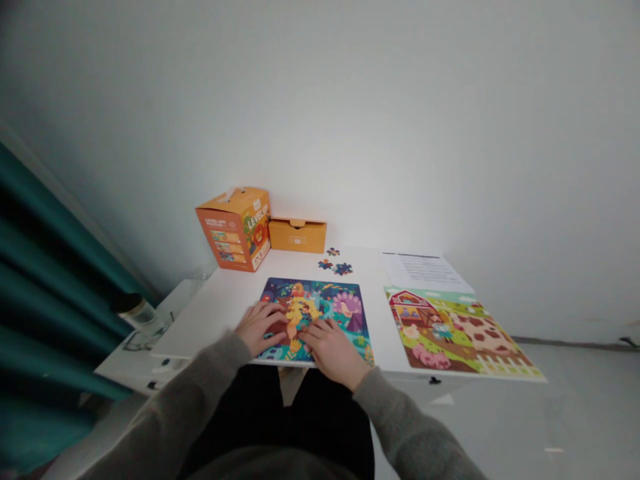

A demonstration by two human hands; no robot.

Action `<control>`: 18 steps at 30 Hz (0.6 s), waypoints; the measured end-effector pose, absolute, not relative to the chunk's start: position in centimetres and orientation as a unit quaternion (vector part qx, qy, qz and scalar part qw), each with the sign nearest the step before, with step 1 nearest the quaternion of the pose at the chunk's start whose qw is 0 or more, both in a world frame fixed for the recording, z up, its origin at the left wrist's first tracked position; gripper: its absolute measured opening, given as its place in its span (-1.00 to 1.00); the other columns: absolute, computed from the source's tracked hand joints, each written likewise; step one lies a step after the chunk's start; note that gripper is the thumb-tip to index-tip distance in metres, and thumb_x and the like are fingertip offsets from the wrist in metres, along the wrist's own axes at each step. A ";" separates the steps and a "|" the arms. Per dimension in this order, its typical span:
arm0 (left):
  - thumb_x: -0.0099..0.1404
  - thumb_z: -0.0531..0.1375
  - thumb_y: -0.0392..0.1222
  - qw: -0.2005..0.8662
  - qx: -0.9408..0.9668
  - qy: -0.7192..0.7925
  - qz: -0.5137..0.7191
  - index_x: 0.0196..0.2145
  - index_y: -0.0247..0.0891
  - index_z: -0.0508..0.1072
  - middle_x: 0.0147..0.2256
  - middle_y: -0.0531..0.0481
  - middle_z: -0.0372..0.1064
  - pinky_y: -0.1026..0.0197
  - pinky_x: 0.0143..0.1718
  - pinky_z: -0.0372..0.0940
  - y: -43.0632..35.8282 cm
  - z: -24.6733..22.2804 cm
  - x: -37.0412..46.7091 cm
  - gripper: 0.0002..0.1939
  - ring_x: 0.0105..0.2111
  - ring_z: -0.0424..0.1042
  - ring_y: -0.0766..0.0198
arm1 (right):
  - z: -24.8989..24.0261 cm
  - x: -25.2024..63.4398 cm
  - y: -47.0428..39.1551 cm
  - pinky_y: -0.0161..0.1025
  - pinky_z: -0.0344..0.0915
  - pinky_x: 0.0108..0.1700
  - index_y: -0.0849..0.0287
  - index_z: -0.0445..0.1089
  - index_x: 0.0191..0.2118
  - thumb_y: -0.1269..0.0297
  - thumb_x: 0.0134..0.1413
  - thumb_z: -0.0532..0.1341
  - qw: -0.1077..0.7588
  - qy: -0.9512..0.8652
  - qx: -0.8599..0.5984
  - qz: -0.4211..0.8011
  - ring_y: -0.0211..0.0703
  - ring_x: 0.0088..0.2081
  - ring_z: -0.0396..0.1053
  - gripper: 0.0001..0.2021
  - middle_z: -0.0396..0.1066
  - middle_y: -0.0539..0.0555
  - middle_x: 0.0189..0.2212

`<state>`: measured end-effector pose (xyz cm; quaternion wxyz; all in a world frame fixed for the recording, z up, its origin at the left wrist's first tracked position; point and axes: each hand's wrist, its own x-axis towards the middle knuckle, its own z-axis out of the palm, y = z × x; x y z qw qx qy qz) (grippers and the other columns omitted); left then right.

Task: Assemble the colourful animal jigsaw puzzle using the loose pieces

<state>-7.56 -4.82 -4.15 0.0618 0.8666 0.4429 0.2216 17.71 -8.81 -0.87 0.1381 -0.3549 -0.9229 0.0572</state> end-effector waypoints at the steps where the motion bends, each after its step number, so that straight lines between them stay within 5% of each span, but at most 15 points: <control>1: 0.25 0.26 -0.04 0.064 0.865 0.444 0.225 -0.08 -0.07 0.50 0.06 -0.03 0.35 -0.04 0.05 0.16 -4.8 -4.2 -7.5 -0.72 0.05 0.23 0.02 | -0.9 17.7 -8.9 0.03 0.11 0.18 0.09 0.30 0.21 0.44 0.30 0.06 0.138 -0.922 -0.356 0.059 0.00 0.11 0.24 -0.60 0.41 0.15 0.08; 6: 0.25 0.25 -0.06 0.112 0.844 0.437 0.291 -0.14 -0.09 0.53 0.01 -0.03 0.40 -0.06 0.09 0.17 -4.4 -4.2 -7.8 -0.78 0.03 0.27 0.03 | -0.5 17.9 -8.9 0.01 0.15 0.17 0.07 0.30 0.20 0.45 0.24 0.10 0.138 -0.918 -0.358 0.098 0.02 0.10 0.25 -0.57 0.40 0.15 0.06; 11: 0.36 0.10 -0.07 0.226 0.703 0.450 0.502 -0.28 -0.22 0.51 -0.19 -0.12 0.48 0.04 -0.02 0.32 -3.3 -4.6 -9.6 -0.76 -0.10 0.42 0.10 | -0.2 19.6 -5.4 -0.07 0.20 0.17 0.11 0.24 0.25 0.45 0.27 0.05 0.210 -0.894 -0.362 0.161 -0.07 0.13 0.28 -0.55 0.37 0.17 0.10; 15: 0.31 0.15 -0.02 0.294 0.634 0.490 0.520 -0.32 -0.21 0.53 -0.32 -0.07 0.51 0.11 -0.16 0.38 -3.0 -5.0 -10.2 -0.76 -0.25 0.48 0.15 | -0.4 21.9 1.6 -0.11 0.23 0.10 0.21 0.42 0.05 0.44 0.23 0.11 0.227 -0.840 -0.480 0.106 -0.06 0.00 0.34 -0.69 0.44 0.18 -0.07; 18: 0.27 0.18 0.03 0.301 0.629 0.502 0.511 -0.35 -0.20 0.55 -0.34 -0.06 0.52 0.14 -0.21 0.39 -3.1 -5.1 -10.0 -0.74 -0.31 0.48 0.17 | -1.0 23.2 6.5 -0.14 0.23 0.08 0.25 0.39 0.08 0.42 0.24 0.11 0.223 -0.771 -0.594 0.058 -0.08 -0.05 0.34 -0.68 0.42 0.19 -0.09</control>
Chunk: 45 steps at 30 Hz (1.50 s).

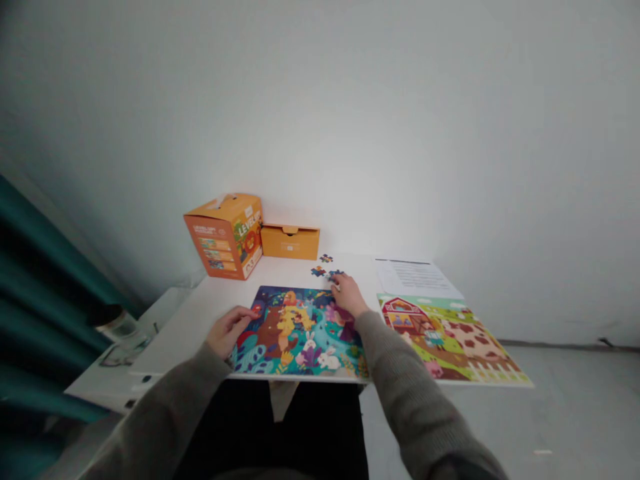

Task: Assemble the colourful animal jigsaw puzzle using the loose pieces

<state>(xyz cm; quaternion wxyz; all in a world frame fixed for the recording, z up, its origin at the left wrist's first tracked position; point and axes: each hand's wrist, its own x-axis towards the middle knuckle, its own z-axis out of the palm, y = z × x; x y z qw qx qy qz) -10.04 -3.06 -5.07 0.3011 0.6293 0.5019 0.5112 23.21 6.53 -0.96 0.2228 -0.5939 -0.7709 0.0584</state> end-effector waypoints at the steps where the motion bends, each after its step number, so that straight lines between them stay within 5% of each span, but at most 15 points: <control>1: 0.26 0.19 0.04 0.302 0.628 0.505 0.509 -0.36 -0.20 0.55 -0.35 -0.06 0.52 0.14 -0.22 0.39 -3.1 -5.1 -10.0 -0.73 -0.32 0.48 0.17 | -1.2 23.5 7.8 -0.13 0.21 0.10 0.26 0.35 0.12 0.41 0.25 0.10 0.223 -0.761 -0.606 0.052 -0.07 -0.02 0.32 -0.66 0.40 0.22 -0.06; 7: 0.27 0.19 0.05 0.314 0.628 0.508 0.499 -0.36 -0.18 0.55 -0.34 -0.07 0.53 0.05 -0.19 0.39 -3.0 -4.9 -10.0 -0.73 -0.31 0.48 0.11 | -2.9 23.8 11.3 -0.09 0.23 0.04 0.19 0.38 0.04 0.30 0.19 0.23 0.203 -0.732 -0.647 0.065 0.06 0.05 0.28 -0.70 0.33 0.26 0.01; 16: 0.25 0.19 0.07 0.319 0.621 0.508 0.505 -0.38 -0.18 0.53 -0.36 -0.06 0.52 0.06 -0.18 0.40 -3.2 -4.7 -9.8 -0.72 -0.29 0.48 0.11 | -2.7 24.1 12.2 -0.23 0.25 -0.04 0.22 0.36 0.04 0.41 0.03 0.29 0.265 -0.712 -0.638 0.130 -0.19 -0.21 0.38 -0.59 0.28 0.16 -0.07; 20: 0.24 0.20 0.08 0.323 0.619 0.508 0.505 -0.38 -0.19 0.53 -0.37 -0.06 0.51 0.08 -0.20 0.40 -3.3 -4.7 -9.6 -0.71 -0.32 0.47 0.14 | -1.8 24.2 11.2 -0.22 0.28 -0.10 0.23 0.40 -0.21 0.36 0.15 0.15 0.332 -0.697 -0.614 0.162 -0.18 -0.27 0.35 -0.87 0.36 0.07 -0.30; 25: 0.25 0.19 0.07 0.329 0.622 0.499 0.506 -0.38 -0.19 0.52 -0.39 -0.05 0.50 0.10 -0.24 0.38 -3.5 -4.5 -9.5 -0.72 -0.34 0.46 0.15 | 0.1 22.2 7.5 -0.26 0.32 -0.33 0.19 0.36 -0.22 0.16 0.22 0.07 0.390 -0.687 -0.562 0.245 -0.20 -0.46 0.34 -0.77 0.34 -0.04 -0.53; 31: 0.24 0.20 0.09 0.337 0.614 0.497 0.513 -0.38 -0.21 0.52 -0.43 -0.04 0.49 0.14 -0.28 0.40 -3.6 -4.5 -9.5 -0.69 -0.37 0.48 0.18 | 2.4 18.8 -0.5 -0.22 0.39 -0.30 0.06 0.33 0.07 0.10 0.17 0.17 0.502 -0.622 -0.419 0.430 -0.21 -0.43 0.41 -0.63 0.33 -0.07 -0.42; 45: 0.25 0.21 0.09 0.358 0.614 0.488 0.506 -0.34 -0.22 0.52 -0.44 -0.03 0.49 0.19 -0.34 0.40 -3.6 -4.8 -9.6 -0.69 -0.42 0.47 0.22 | 0.3 15.9 -5.8 -0.12 0.48 -0.35 0.01 0.30 -0.04 0.08 0.11 0.26 0.565 -0.495 -0.396 0.528 -0.17 -0.44 0.45 -0.68 0.25 -0.07 -0.36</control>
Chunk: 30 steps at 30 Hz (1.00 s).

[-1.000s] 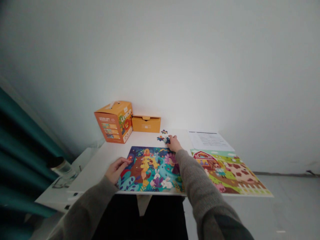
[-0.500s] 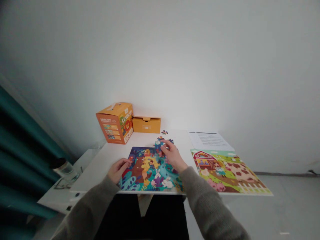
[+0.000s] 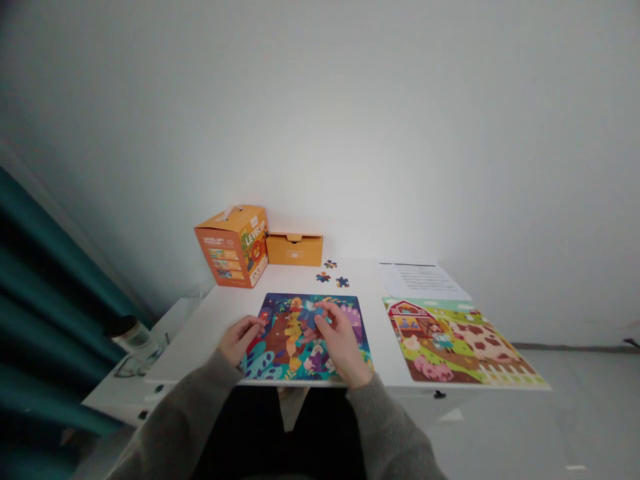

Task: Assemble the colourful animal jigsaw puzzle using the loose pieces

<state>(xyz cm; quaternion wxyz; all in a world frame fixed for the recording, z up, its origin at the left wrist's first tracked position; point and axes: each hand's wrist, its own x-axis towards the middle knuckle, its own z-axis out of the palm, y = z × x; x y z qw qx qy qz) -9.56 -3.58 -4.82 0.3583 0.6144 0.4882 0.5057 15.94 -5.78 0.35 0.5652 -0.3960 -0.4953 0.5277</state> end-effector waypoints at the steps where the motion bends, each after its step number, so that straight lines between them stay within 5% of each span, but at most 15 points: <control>1: 0.25 0.22 0.09 0.361 0.614 0.488 0.505 -0.34 -0.22 0.52 -0.45 -0.03 0.48 0.20 -0.36 0.40 -3.6 -4.8 -9.5 -0.70 -0.43 0.46 0.23 | 0.1 16.0 -5.8 -0.13 0.47 -0.35 0.02 0.30 -0.07 0.08 0.08 0.29 0.569 -0.485 -0.398 0.531 -0.17 -0.45 0.45 -0.68 0.26 -0.09 -0.39; 9: 0.26 0.21 0.06 0.367 0.620 0.492 0.489 -0.32 -0.24 0.51 -0.44 -0.03 0.48 0.21 -0.35 0.37 -3.6 -4.9 -9.6 -0.71 -0.41 0.46 0.22 | -1.7 15.0 -6.6 -0.20 0.39 -0.29 0.12 0.32 -0.43 0.05 -0.09 0.42 0.585 -0.422 -0.416 0.553 -0.18 -0.45 0.42 -0.67 0.38 -0.05 -0.53; 15: 0.31 0.19 -0.01 0.364 0.678 0.449 0.454 -0.17 -0.27 0.50 -0.35 -0.05 0.53 0.17 -0.17 0.37 -4.5 -3.0 -7.4 -0.72 -0.30 0.50 0.18 | -2.3 13.0 -7.8 -0.39 0.09 -0.61 0.13 0.32 -0.39 -0.02 -0.09 0.42 0.565 -0.376 -0.418 0.604 -0.29 -0.55 0.27 -0.63 0.34 -0.09 -0.58; 19: 0.31 0.19 -0.04 0.389 0.668 0.423 0.473 -0.07 -0.28 0.46 -0.22 -0.12 0.55 0.17 -0.14 0.39 -5.6 -1.9 -5.2 -0.68 -0.22 0.53 0.15 | -2.2 12.2 -8.2 -0.43 -0.09 -0.66 0.13 0.32 -0.35 -0.06 -0.08 0.40 0.558 -0.373 -0.438 0.598 -0.35 -0.60 0.17 -0.61 0.32 -0.09 -0.58; 25: 0.32 0.15 -0.07 0.408 0.654 0.411 0.487 0.05 -0.31 0.46 -0.12 -0.17 0.54 0.15 -0.10 0.42 -6.8 -2.1 -4.8 -0.59 -0.14 0.52 0.11 | -2.8 11.2 -8.9 -0.37 0.06 -0.53 0.17 0.34 -0.44 -0.05 -0.09 0.40 0.584 -0.397 -0.452 0.546 -0.32 -0.54 0.19 -0.61 0.31 -0.08 -0.58; 30: 0.33 0.14 -0.14 0.340 0.682 0.444 0.471 0.03 -0.28 0.52 -0.12 -0.15 0.54 0.15 -0.08 0.40 -7.0 -2.2 -5.6 -0.63 -0.17 0.51 0.14 | -3.2 10.8 -9.7 -0.30 0.14 -0.43 0.15 0.32 -0.49 -0.10 0.12 0.25 0.550 -0.497 -0.470 0.479 -0.26 -0.53 0.21 -0.59 0.26 -0.07 -0.61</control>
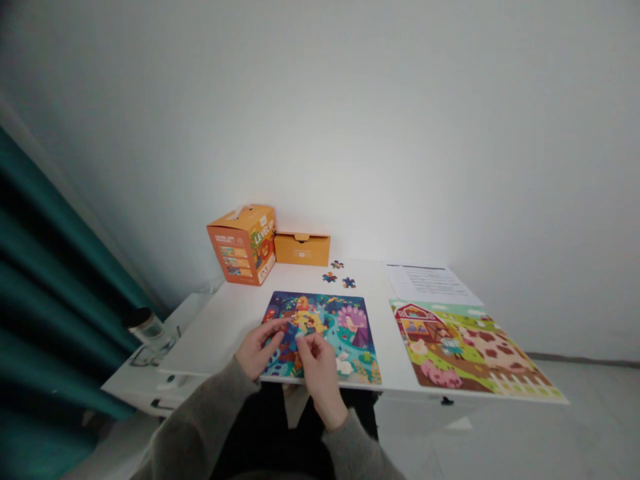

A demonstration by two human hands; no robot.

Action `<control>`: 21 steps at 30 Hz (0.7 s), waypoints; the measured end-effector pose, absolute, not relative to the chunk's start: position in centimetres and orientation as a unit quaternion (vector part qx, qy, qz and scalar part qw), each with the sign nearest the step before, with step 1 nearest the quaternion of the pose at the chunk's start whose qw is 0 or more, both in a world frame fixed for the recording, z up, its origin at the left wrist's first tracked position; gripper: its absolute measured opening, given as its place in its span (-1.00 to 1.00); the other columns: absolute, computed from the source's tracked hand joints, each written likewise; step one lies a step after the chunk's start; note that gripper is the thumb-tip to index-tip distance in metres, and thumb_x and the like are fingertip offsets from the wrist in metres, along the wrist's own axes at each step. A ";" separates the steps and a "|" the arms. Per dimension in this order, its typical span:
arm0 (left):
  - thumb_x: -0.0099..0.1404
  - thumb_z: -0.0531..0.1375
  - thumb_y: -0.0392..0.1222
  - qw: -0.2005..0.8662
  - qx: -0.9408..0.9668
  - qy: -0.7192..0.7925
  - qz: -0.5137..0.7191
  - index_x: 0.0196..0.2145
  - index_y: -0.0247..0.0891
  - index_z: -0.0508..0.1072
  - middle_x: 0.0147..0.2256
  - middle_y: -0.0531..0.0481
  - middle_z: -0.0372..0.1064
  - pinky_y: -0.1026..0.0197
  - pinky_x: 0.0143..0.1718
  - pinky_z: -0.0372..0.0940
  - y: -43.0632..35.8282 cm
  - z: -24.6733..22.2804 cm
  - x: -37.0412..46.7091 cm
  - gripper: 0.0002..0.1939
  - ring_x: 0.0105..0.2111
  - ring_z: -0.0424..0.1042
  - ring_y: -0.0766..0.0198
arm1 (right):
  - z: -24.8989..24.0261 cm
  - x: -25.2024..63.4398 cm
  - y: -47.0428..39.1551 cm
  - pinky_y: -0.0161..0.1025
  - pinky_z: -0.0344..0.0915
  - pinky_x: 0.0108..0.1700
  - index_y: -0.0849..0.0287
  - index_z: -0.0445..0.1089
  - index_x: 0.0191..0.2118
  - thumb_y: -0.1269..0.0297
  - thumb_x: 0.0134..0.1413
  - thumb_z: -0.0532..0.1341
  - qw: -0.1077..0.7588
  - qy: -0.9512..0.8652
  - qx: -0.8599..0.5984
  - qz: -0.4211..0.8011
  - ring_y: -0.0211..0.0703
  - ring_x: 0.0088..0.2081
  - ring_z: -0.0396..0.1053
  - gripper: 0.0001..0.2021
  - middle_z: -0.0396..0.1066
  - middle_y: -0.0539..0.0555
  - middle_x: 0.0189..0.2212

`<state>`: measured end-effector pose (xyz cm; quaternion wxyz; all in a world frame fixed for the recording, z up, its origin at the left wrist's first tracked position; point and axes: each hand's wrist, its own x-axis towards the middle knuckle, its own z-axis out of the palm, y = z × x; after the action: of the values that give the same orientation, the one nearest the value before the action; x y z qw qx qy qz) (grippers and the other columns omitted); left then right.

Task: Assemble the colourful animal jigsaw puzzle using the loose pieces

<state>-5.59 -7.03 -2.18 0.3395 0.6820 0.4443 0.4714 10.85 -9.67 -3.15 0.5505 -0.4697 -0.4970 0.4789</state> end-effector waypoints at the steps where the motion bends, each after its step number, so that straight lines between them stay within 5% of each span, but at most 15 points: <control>1: 0.34 0.12 -0.14 0.325 0.688 0.446 0.471 0.03 -0.27 0.52 -0.10 -0.14 0.53 0.15 -0.07 0.39 -6.9 -2.2 -6.0 -0.64 -0.16 0.51 0.14 | -3.1 11.2 -9.9 -0.30 0.14 -0.43 0.15 0.32 -0.50 -0.10 0.17 0.20 0.536 -0.527 -0.478 0.454 -0.25 -0.52 0.21 -0.58 0.26 -0.06 -0.61; 9: 0.24 0.20 -0.02 0.341 0.632 0.495 0.489 -0.08 -0.31 0.53 -0.30 -0.10 0.51 0.19 -0.33 0.40 -3.2 -3.3 -11.8 -0.61 -0.37 0.46 0.20 | -2.1 17.8 -9.3 -0.26 0.22 -0.32 0.15 0.39 -0.34 -0.05 0.26 0.07 0.529 -0.565 -0.584 0.246 -0.13 -0.40 0.34 -0.62 0.44 0.03 -0.46; 21: 0.12 0.33 -0.04 0.459 0.616 0.431 0.473 -0.29 -0.30 0.44 -0.49 0.07 0.39 0.31 -0.54 0.28 -0.9 -3.0 -7.6 -0.70 -0.60 0.33 0.39 | -3.9 20.4 -7.6 -0.15 0.27 -0.09 0.15 0.44 -0.22 0.30 0.21 0.10 0.336 -0.721 -0.602 0.067 -0.02 -0.15 0.42 -0.83 0.51 0.13 -0.24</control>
<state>-7.56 -0.93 -2.99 0.4592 0.6165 0.4310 0.4726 20.37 -7.61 -3.85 0.3356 -0.6022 -0.7213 0.0669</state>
